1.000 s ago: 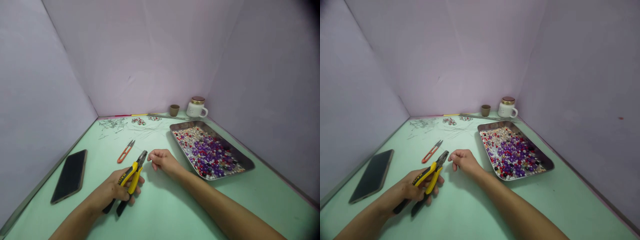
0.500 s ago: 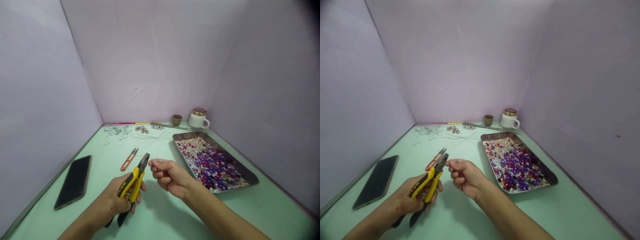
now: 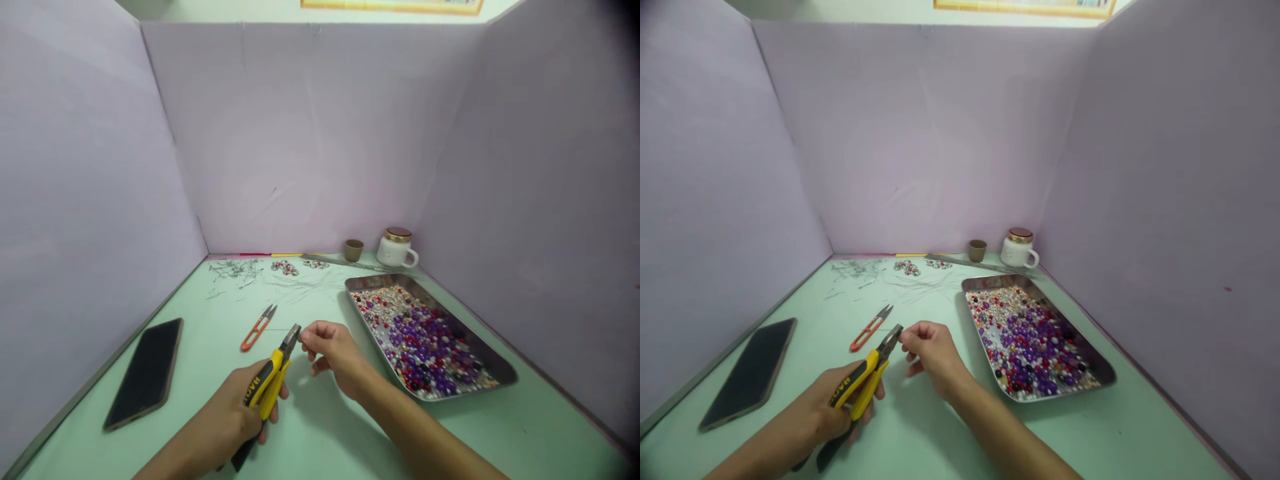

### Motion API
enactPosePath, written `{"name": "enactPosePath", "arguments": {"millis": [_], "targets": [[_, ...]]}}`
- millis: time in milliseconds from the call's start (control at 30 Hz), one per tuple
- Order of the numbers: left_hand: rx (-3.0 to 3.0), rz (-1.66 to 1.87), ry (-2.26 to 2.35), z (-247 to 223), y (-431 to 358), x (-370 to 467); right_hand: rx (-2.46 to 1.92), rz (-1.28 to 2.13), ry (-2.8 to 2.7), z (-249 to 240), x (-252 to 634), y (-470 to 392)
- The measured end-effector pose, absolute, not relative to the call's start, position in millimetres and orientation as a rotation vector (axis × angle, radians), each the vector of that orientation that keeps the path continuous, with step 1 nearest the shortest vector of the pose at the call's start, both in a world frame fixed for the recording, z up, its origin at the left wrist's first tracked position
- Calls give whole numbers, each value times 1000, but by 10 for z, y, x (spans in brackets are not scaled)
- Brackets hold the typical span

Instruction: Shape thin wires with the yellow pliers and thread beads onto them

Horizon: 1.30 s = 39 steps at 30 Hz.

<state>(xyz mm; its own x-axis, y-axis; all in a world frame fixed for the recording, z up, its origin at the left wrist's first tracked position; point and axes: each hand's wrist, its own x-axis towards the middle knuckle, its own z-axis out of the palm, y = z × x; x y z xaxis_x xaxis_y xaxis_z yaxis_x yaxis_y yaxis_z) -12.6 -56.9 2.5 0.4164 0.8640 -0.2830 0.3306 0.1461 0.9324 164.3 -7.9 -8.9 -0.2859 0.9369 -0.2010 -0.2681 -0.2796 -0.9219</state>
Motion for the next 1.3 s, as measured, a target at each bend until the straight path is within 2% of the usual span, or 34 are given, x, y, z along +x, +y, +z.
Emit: {"name": "enactPosePath", "arguments": {"millis": [200,567,733,1000,1300], "targets": [[1361,483,1209,-20,-552,-95,-979,1819,-1055,-341,1617,-19],[1385,436,1222,-73,-499,-127,-792,2024,-947,-524,1645,4],[1366,429,1195,2,-514,-110,-736,2006,-999,-566,1686,3],[1291,422,1140,13,-490,-100,-889,1867,-1063,-560,1693,16],[1212,400,1124,33,-479,-86,-921,1907,-1071,-497,1711,19]]}}
